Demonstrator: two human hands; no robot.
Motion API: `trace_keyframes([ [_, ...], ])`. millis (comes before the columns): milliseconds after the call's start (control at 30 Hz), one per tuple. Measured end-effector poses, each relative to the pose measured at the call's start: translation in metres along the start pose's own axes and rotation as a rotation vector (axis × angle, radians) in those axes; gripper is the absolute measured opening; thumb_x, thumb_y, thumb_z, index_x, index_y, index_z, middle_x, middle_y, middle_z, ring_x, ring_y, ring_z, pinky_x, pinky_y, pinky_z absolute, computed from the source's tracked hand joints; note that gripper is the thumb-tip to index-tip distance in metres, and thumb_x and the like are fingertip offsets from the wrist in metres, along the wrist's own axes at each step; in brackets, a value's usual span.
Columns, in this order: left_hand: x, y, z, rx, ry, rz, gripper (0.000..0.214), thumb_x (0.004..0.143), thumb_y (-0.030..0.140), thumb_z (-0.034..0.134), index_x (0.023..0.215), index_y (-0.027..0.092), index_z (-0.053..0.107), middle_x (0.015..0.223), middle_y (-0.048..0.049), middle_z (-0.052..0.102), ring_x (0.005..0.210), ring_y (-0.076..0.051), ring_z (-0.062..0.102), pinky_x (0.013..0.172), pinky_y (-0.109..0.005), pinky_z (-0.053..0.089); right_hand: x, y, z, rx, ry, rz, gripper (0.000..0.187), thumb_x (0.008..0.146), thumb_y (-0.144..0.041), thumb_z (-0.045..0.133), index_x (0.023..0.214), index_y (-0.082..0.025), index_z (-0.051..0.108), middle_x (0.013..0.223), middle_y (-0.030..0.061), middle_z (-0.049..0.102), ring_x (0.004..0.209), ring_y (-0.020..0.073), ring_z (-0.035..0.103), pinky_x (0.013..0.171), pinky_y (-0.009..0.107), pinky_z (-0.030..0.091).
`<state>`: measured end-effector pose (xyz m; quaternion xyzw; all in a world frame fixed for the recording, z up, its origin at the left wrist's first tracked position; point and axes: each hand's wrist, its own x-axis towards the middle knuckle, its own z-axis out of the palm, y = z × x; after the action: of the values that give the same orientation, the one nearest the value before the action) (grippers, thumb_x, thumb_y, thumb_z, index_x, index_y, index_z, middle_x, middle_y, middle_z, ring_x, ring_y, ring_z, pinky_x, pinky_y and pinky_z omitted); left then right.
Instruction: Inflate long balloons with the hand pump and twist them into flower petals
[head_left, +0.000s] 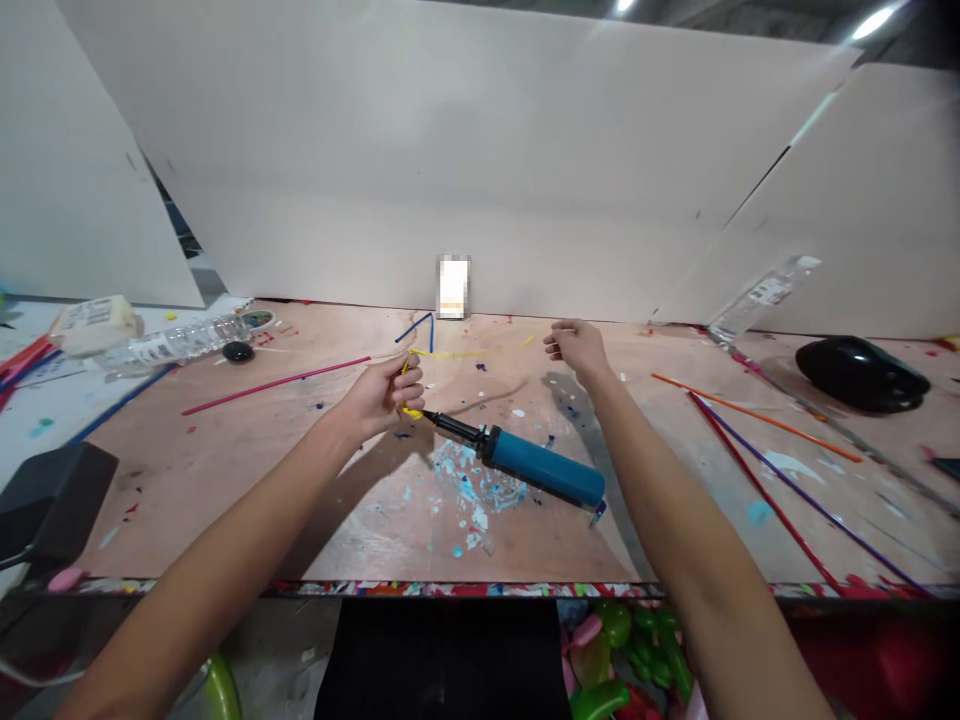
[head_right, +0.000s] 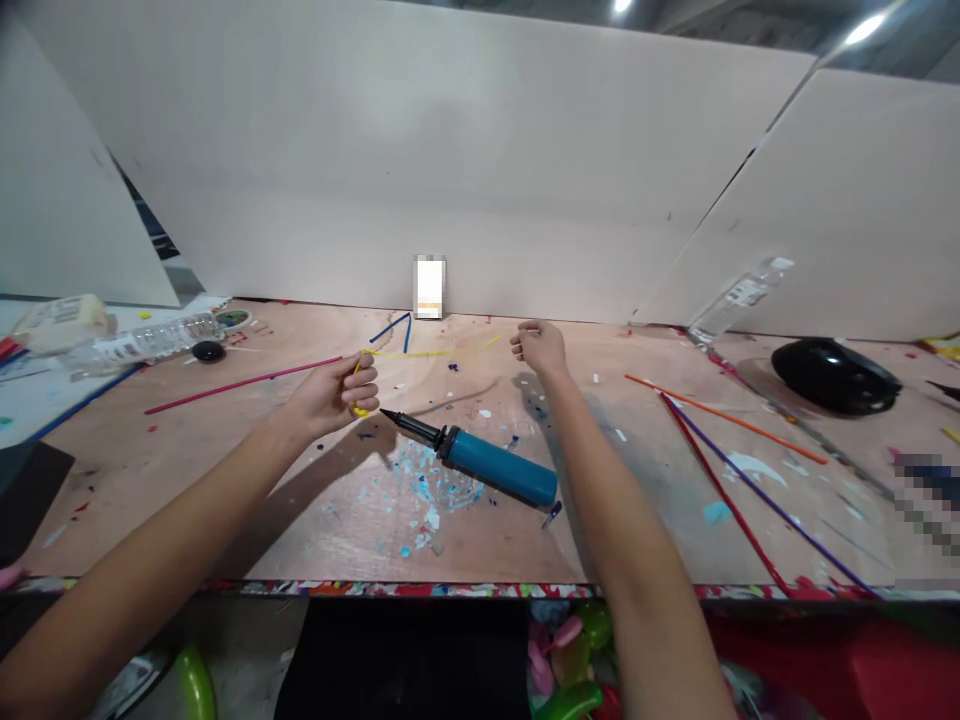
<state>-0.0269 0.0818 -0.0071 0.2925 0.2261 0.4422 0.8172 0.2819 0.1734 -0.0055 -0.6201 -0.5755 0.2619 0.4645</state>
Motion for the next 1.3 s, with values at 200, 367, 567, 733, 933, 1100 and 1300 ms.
trace_keyframes([
  [200,0.014,-0.008,-0.012,-0.172,0.252,0.236,0.020,0.090,0.017,0.040,0.073,0.017,0.049,0.054,0.0040,0.040,0.045,-0.007,0.042,0.052,-0.019,0.041,-0.087,-0.012,0.036,-0.341,-0.475,-0.249,0.048,0.078,-0.050,0.059,0.117,-0.023,0.053,0.090,0.0081,0.069,0.074,0.0207,0.063,0.064,0.030,0.045],
  [367,0.012,-0.010,-0.013,-0.215,0.283,0.314,0.015,0.088,0.021,0.041,0.082,0.018,0.054,0.072,-0.0029,0.058,0.064,-0.012,0.057,0.068,-0.029,0.049,-0.148,-0.029,0.064,-0.764,-0.619,-0.538,0.031,0.085,-0.041,0.051,0.106,-0.019,0.059,0.099,0.0125,0.068,0.090,0.0288,0.062,0.070,0.033,0.041],
  [567,0.001,-0.016,0.002,-0.262,0.150,0.262,0.022,0.086,0.039,0.046,0.095,0.022,0.056,0.109,-0.0061,0.062,0.097,-0.020,0.061,0.087,-0.039,0.048,-0.148,-0.038,0.063,-0.510,-0.559,-0.575,0.035,0.085,-0.035,0.055,0.117,-0.021,0.054,0.104,0.0082,0.066,0.092,0.0219,0.061,0.074,0.029,0.043],
  [733,-0.008,-0.022,0.014,-0.195,0.050,0.233,0.033,0.083,0.046,0.048,0.107,0.023,0.055,0.122,-0.0085,0.057,0.109,-0.026,0.058,0.095,-0.045,0.044,-0.143,-0.046,0.072,-0.276,-0.406,-0.686,0.021,0.088,-0.032,0.055,0.104,-0.020,0.060,0.098,0.0046,0.068,0.090,0.0179,0.061,0.078,0.029,0.044],
  [933,-0.010,-0.027,0.017,-0.164,0.037,0.219,0.037,0.081,0.049,0.051,0.108,0.023,0.055,0.124,-0.0078,0.057,0.110,-0.024,0.057,0.094,-0.040,0.045,-0.139,-0.048,0.082,-0.224,-0.391,-0.721,0.016,0.088,-0.023,0.050,0.094,-0.020,0.065,0.088,0.0034,0.069,0.079,0.0151,0.061,0.074,0.026,0.044],
  [1100,-0.006,-0.027,-0.002,0.557,0.159,0.079,0.028,0.077,0.042,0.061,0.089,0.017,0.063,0.097,-0.0101,0.066,0.087,-0.021,0.063,0.074,-0.033,0.050,-0.134,-0.042,0.086,-0.068,-0.322,-0.544,0.012,0.082,-0.024,0.055,0.078,-0.017,0.064,0.071,0.0010,0.065,0.062,0.0119,0.056,0.060,0.024,0.043],
  [1300,-0.016,-0.030,-0.003,1.428,0.360,0.527,0.017,0.079,0.034,0.059,0.077,0.019,0.066,0.075,-0.0031,0.066,0.067,-0.015,0.059,0.059,-0.027,0.044,-0.127,-0.035,0.086,0.182,-0.447,-0.269,0.015,0.077,-0.030,0.060,0.076,-0.016,0.064,0.071,0.0016,0.065,0.064,0.0130,0.060,0.062,0.025,0.047],
])
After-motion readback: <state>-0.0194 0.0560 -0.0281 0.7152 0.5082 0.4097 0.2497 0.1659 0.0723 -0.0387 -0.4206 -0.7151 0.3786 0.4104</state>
